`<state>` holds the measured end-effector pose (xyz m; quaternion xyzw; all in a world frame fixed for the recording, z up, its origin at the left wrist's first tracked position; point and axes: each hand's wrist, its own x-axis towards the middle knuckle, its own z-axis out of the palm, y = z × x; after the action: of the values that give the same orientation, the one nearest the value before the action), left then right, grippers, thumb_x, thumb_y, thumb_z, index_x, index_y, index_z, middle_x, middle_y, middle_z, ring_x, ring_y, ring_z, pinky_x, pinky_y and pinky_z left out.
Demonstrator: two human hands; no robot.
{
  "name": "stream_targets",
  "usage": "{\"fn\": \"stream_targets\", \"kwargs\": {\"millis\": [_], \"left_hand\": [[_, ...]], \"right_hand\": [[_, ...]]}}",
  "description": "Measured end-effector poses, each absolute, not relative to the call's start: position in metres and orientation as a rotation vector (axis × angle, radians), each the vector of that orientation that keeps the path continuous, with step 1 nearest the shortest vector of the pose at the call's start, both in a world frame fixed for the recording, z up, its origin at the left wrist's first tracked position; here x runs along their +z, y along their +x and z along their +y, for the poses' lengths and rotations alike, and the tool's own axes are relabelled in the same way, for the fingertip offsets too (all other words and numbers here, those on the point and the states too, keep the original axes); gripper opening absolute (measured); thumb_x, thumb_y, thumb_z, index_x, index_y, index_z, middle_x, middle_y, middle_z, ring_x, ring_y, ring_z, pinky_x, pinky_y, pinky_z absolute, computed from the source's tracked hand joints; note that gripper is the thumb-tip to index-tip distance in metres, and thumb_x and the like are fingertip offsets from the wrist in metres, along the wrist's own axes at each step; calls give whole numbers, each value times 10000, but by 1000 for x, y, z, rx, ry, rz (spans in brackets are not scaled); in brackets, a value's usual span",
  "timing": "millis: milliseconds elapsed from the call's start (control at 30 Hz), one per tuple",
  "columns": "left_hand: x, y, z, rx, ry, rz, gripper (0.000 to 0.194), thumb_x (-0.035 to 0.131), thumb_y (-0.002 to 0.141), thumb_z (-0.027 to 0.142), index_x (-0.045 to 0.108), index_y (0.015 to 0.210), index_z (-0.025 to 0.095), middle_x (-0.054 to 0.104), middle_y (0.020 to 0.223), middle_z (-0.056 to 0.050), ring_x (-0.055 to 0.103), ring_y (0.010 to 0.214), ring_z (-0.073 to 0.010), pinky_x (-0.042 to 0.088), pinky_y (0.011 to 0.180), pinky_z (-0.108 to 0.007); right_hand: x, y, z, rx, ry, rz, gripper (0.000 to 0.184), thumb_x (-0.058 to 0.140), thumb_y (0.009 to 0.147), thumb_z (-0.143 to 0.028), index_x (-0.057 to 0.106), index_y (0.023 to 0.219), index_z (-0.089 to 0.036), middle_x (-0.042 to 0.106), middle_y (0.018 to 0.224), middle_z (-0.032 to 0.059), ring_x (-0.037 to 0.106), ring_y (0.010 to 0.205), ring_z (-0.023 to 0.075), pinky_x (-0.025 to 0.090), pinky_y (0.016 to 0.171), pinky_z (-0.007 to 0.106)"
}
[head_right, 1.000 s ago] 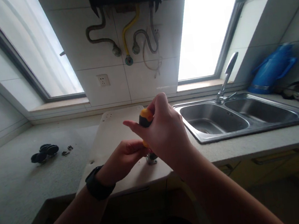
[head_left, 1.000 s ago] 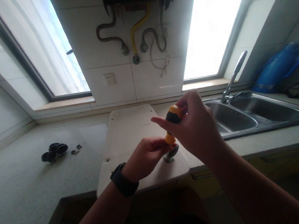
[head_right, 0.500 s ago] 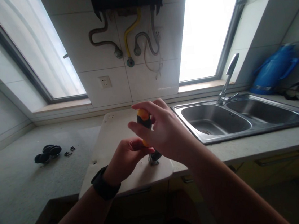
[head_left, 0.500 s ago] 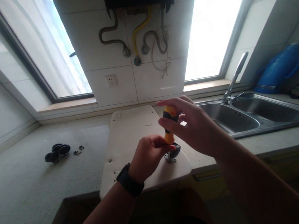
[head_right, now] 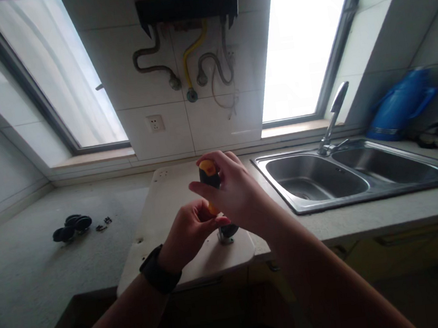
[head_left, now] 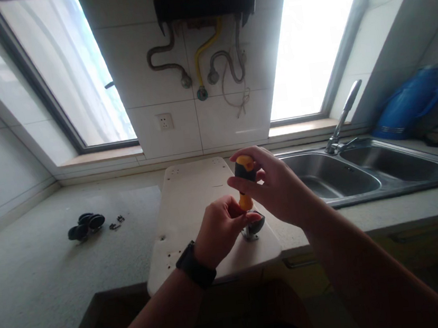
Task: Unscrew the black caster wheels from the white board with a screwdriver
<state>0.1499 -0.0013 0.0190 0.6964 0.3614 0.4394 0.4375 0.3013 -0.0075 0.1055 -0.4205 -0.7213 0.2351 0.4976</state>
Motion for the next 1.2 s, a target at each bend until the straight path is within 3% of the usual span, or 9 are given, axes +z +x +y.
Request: {"fn": "stream_targets", "kwargs": {"millis": [133, 300, 467, 567, 667, 733, 867, 1067, 1200], "left_hand": [[23, 145, -4, 1039, 1712, 863, 392, 795, 817, 474, 685, 996, 144, 738, 870, -57, 671, 744, -171, 532, 684, -297], [27, 140, -6, 926, 1699, 745, 311, 703, 916, 389, 756, 1108, 150, 780, 1040, -101, 714, 906, -205, 550, 826, -338], [27, 143, -5, 947, 1683, 803, 217, 744, 880, 299, 787, 1039, 158, 795, 958, -75, 712, 830, -189, 549, 780, -319], [26, 145, -6, 966, 1681, 829, 195, 745, 878, 305, 784, 999, 157, 795, 945, -72, 714, 818, -187, 551, 776, -323], [25, 147, -7, 981, 1693, 866, 212, 752, 873, 334, 773, 991, 158, 795, 934, -71, 717, 808, -189, 553, 765, -328], [26, 148, -7, 981, 1701, 888, 222, 763, 862, 347, 768, 977, 158, 794, 910, -68, 716, 794, -188, 551, 749, -321], [25, 148, -7, 995, 1698, 926, 251, 786, 837, 384, 765, 942, 157, 789, 866, -62, 712, 762, -182, 536, 705, -297], [23, 148, -5, 1054, 1693, 945, 304, 814, 801, 425, 719, 853, 141, 757, 777, -46, 687, 697, -171, 498, 624, -267], [24, 149, -6, 1058, 1719, 944, 355, 818, 789, 462, 689, 858, 138, 734, 767, -33, 657, 667, -157, 482, 598, -262]], "right_hand": [[105, 309, -5, 681, -987, -1750, 475, 784, 786, -357, 624, 1206, -203, 668, 1018, 59, 670, 866, 202, 602, 749, 399], [101, 317, -4, 722, -885, -1734, 430, 680, 834, -202, 576, 1252, -200, 697, 1102, 76, 696, 994, 217, 592, 914, 450], [106, 315, -8, 895, -783, -1728, 440, 560, 801, -102, 596, 1228, -202, 676, 1179, 88, 672, 1088, 228, 575, 952, 456], [109, 314, -10, 759, -909, -1776, 382, 599, 841, -214, 627, 1222, -211, 629, 1139, 87, 653, 969, 211, 591, 834, 427], [107, 314, -10, 660, -1001, -1768, 522, 732, 821, -395, 541, 1278, -231, 587, 1049, 50, 617, 836, 172, 588, 739, 391], [104, 315, -9, 638, -1007, -1716, 576, 799, 764, -435, 500, 1211, -229, 584, 1004, 28, 606, 793, 159, 581, 708, 375], [104, 316, -8, 605, -1010, -1684, 453, 815, 739, -374, 535, 1046, -193, 636, 970, 44, 636, 821, 180, 583, 750, 393], [104, 314, -10, 812, -818, -1688, 319, 599, 797, -131, 573, 1109, -193, 678, 1054, 73, 685, 986, 212, 571, 913, 443], [108, 308, -13, 679, -961, -1745, 294, 588, 820, -208, 615, 1112, -199, 608, 1127, 97, 635, 970, 218, 575, 848, 441]]}}
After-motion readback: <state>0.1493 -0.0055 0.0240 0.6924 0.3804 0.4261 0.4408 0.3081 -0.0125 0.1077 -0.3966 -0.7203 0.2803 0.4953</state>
